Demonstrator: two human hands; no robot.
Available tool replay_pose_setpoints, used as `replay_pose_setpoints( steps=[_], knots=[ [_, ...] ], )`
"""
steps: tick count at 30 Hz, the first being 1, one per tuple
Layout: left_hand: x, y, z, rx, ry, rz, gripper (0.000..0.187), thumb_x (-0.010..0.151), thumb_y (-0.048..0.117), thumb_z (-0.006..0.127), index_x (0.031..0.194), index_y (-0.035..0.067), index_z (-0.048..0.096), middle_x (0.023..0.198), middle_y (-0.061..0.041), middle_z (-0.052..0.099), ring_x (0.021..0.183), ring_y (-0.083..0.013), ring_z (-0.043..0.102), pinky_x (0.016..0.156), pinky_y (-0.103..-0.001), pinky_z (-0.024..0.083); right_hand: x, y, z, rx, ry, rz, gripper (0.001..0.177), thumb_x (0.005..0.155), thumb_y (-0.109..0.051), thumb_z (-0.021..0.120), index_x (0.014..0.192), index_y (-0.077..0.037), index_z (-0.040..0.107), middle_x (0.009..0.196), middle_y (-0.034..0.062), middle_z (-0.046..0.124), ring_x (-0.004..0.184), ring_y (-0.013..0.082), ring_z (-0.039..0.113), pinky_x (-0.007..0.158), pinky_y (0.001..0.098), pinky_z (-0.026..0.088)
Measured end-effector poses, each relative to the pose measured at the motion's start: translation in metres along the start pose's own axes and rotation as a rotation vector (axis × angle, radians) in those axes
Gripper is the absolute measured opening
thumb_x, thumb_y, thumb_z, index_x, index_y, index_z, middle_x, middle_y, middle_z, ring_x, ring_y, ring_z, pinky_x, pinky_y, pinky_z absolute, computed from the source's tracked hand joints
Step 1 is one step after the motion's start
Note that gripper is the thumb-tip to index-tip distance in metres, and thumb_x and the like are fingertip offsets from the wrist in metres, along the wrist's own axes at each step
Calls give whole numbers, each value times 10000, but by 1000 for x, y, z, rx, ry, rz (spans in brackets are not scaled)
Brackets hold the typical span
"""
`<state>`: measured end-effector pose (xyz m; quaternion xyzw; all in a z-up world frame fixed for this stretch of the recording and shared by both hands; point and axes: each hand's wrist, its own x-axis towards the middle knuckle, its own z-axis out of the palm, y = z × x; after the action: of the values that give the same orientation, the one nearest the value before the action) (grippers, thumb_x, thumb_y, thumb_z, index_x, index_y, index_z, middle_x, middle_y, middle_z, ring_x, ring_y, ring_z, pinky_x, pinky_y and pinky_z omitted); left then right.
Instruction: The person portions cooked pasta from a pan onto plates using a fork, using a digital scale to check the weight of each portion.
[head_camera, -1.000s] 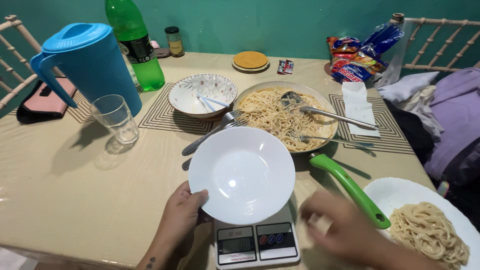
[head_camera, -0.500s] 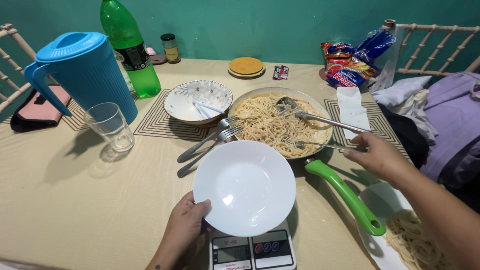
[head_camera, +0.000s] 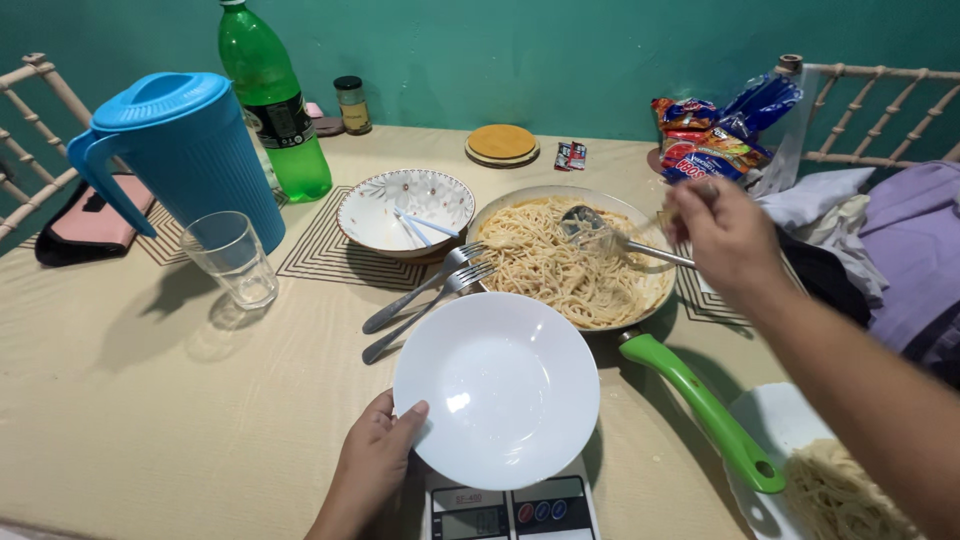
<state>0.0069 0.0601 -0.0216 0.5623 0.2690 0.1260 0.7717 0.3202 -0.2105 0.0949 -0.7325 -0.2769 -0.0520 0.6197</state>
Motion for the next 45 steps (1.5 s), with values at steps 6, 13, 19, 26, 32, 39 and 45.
replay_pose_setpoints(
  steps=[6, 13, 19, 26, 32, 39, 45],
  knots=[
    [-11, 3, -4, 162, 38, -22, 570, 925, 195, 645, 1439, -4, 503, 913, -262, 744, 745, -237, 693, 639, -357, 536, 43, 11, 7, -27, -17, -20, 159, 1092, -158, 509, 1122, -13, 569, 1011, 76, 689, 813, 118, 663, 725, 253, 568],
    [-11, 3, 0, 3, 57, -125, 601, 929, 284, 654, 1417, -21, 482, 938, -226, 732, 800, -227, 725, 643, -324, 605, 46, 56, 5, 18, 152, 159, 152, 1110, -158, 492, 1112, -10, 524, 963, 110, 687, 734, 141, 646, 649, 275, 560],
    [-18, 1, -22, 225, 337, 58, 691, 999, 271, 632, 1616, 82, 383, 1119, -262, 693, 879, -335, 656, 656, -456, 566, 45, 52, -20, 94, 136, 275, 137, 1103, -162, 475, 1090, -35, 524, 899, 118, 676, 672, 162, 646, 593, 291, 548],
    [-19, -28, -83, 827, 677, 736, 695, 903, 268, 663, 1465, -48, 405, 1371, -250, 478, 1228, -324, 536, 987, -487, 468, 52, 41, -47, -96, 122, 157, 161, 1128, -161, 463, 1086, -8, 491, 908, 137, 687, 658, 146, 625, 546, 286, 511],
    [-13, -37, -85, 836, 732, 727, 671, 927, 278, 645, 1468, -29, 395, 1434, -233, 428, 1284, -343, 510, 1065, -520, 440, 33, 90, -22, 13, 134, 477, 183, 1085, -169, 463, 1099, 5, 520, 879, 159, 685, 630, 174, 614, 515, 286, 492],
    [-17, -28, -80, 823, 700, 607, 657, 925, 285, 613, 1474, 7, 383, 1449, -216, 402, 1326, -338, 476, 1052, -527, 432, 63, 156, -32, 400, 284, 751, 214, 1071, -140, 388, 1174, 32, 461, 939, 197, 649, 720, 192, 634, 573, 262, 560],
    [-17, -26, -79, 851, 707, 622, 659, 945, 298, 611, 1490, 12, 374, 1454, -221, 393, 1348, -348, 464, 1072, -538, 417, 66, 100, -32, 439, 412, 540, 191, 1088, -110, 430, 1204, 41, 430, 956, 187, 645, 725, 216, 684, 597, 276, 589]
  ],
)
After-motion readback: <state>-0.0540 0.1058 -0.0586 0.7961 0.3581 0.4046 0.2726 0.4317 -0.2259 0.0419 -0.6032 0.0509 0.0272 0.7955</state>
